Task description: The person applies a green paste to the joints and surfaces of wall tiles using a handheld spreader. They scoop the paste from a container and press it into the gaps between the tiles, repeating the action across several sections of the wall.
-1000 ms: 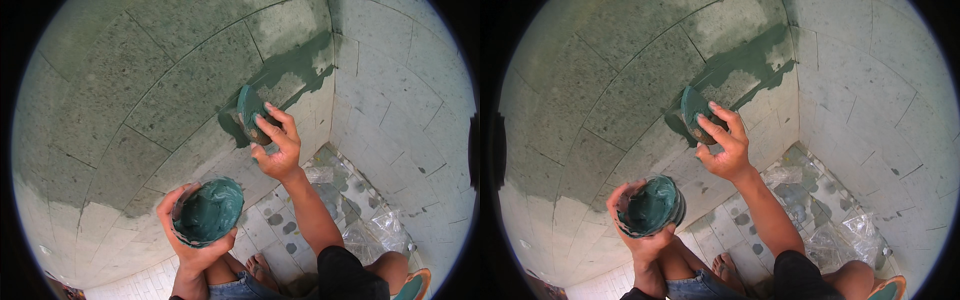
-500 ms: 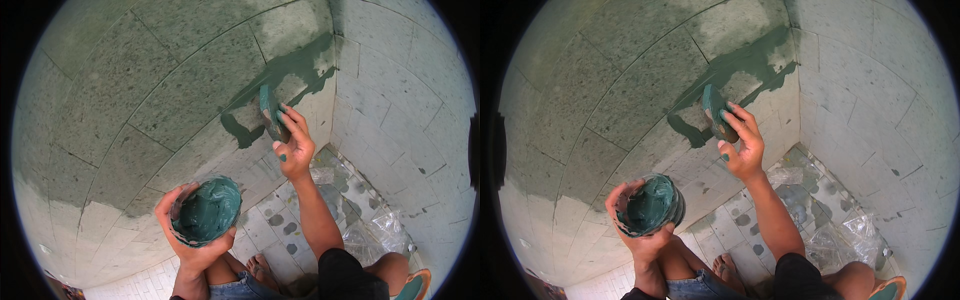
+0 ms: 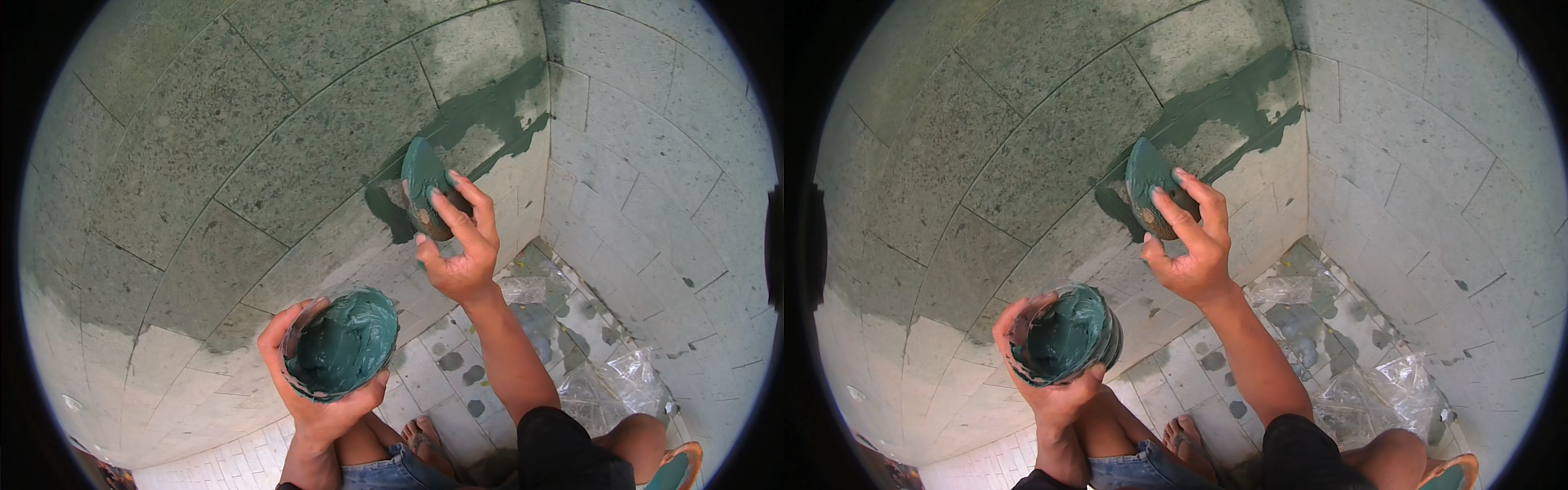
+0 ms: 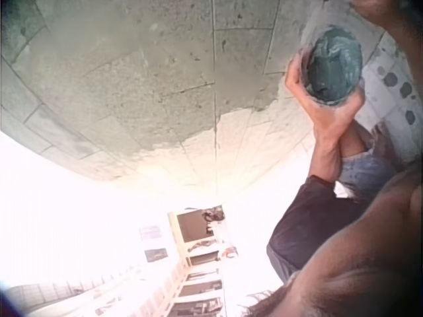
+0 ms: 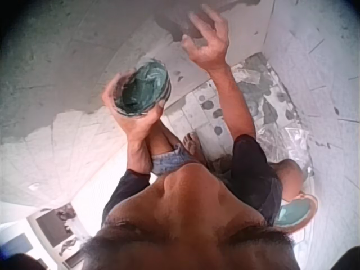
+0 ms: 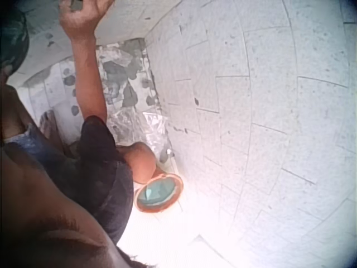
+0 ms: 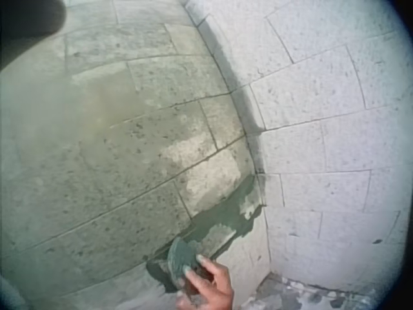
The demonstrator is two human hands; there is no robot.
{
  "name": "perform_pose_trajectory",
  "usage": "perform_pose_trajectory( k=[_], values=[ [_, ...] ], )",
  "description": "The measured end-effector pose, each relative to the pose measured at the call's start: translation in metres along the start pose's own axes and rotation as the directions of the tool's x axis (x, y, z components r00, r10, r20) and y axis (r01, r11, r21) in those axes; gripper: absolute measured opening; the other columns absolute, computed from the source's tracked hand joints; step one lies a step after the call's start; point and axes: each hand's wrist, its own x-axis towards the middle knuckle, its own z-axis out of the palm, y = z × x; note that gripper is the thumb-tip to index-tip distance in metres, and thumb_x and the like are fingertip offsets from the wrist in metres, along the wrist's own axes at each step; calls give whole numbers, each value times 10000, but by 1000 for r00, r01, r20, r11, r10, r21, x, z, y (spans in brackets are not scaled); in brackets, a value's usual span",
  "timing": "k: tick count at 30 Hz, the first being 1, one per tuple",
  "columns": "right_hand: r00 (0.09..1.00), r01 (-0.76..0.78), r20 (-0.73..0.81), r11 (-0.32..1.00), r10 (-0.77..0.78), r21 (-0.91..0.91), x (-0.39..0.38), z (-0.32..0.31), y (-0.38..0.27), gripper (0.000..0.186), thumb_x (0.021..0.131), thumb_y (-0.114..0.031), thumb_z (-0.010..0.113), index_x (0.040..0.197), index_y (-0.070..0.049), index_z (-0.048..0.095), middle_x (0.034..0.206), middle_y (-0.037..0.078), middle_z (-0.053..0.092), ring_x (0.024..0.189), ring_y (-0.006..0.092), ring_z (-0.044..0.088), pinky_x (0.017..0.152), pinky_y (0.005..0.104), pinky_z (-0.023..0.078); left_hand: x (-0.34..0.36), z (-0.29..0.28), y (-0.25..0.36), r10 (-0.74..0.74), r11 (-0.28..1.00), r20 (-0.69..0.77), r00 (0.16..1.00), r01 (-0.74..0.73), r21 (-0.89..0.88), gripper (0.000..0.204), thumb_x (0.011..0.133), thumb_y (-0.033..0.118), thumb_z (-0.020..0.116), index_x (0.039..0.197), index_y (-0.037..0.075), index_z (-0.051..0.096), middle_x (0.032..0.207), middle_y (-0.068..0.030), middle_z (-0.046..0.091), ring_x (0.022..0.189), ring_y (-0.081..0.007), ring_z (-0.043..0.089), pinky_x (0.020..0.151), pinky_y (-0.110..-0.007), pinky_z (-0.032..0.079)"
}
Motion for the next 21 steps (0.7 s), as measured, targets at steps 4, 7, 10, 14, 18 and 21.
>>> perform_pose_trajectory(
  k=[4, 7, 10, 14, 18, 21],
  values=[
    [986, 64, 148, 995, -75, 78, -7, 11, -11, 481, 590, -33, 676, 1070, -39, 695, 1249, 183, 541, 1118, 358, 540, 931, 431, 473, -2, 0, -1, 19, 1000, -22, 1000, -19, -13, 958, 544, 125, 845, 1328, 37, 301, 1248, -185, 471, 1173, -275, 521, 1008, -409, 447],
    [994, -72, 91, 971, 52, 230, -7, -3, -9, 481, 624, -36, 677, 1103, 6, 672, 1269, 196, 525, 1151, 346, 535, 949, 418, 467, -1, -1, 2, 32, 999, -56, 998, -33, -15, 973, 537, 148, 856, 1331, 39, 303, 1245, -187, 480, 1175, -279, 520, 1014, -413, 439],
    [991, -97, -75, 979, 112, 180, -1, -7, 1, 484, 654, -43, 677, 1129, 40, 652, 1284, 203, 515, 1167, 335, 530, 957, 409, 463, -2, -2, 3, 42, 998, -90, 995, -46, -36, 984, 536, 174, 863, 1335, 42, 303, 1244, -187, 488, 1176, -283, 518, 1018, -419, 430],
    [999, -22, -38, 999, 22, -23, -3, 5, 6, 476, 658, -49, 680, 1127, 31, 658, 1272, 202, 522, 1156, 331, 534, 949, 412, 471, -1, -3, -1, 38, 999, -97, 995, -40, -19, 985, 544, 192, 865, 1339, 47, 303, 1247, -186, 491, 1176, -285, 516, 1022, -423, 423],
    [998, 19, 63, 997, -24, 71, -14, 17, -8, 461, 627, -28, 664, 1087, 8, 683, 1224, 187, 565, 1129, 341, 550, 937, 417, 477, -1, -2, -2, 26, 999, -97, 995, -30, -45, 981, 554, 198, 863, 1343, 48, 301, 1248, -189, 490, 1177, -288, 513, 1022, -425, 420],
    [986, -67, 164, 961, 22, 269, -21, 19, -14, 462, 625, -21, 646, 1085, 17, 677, 1241, 195, 559, 1119, 359, 556, 940, 422, 473, -1, -2, 0, 34, 999, -109, 993, -37, -29, 989, 562, 225, 871, 1348, 47, 297, 1251, -193, 487, 1181, -290, 509, 1022, -423, 417]
  ],
)
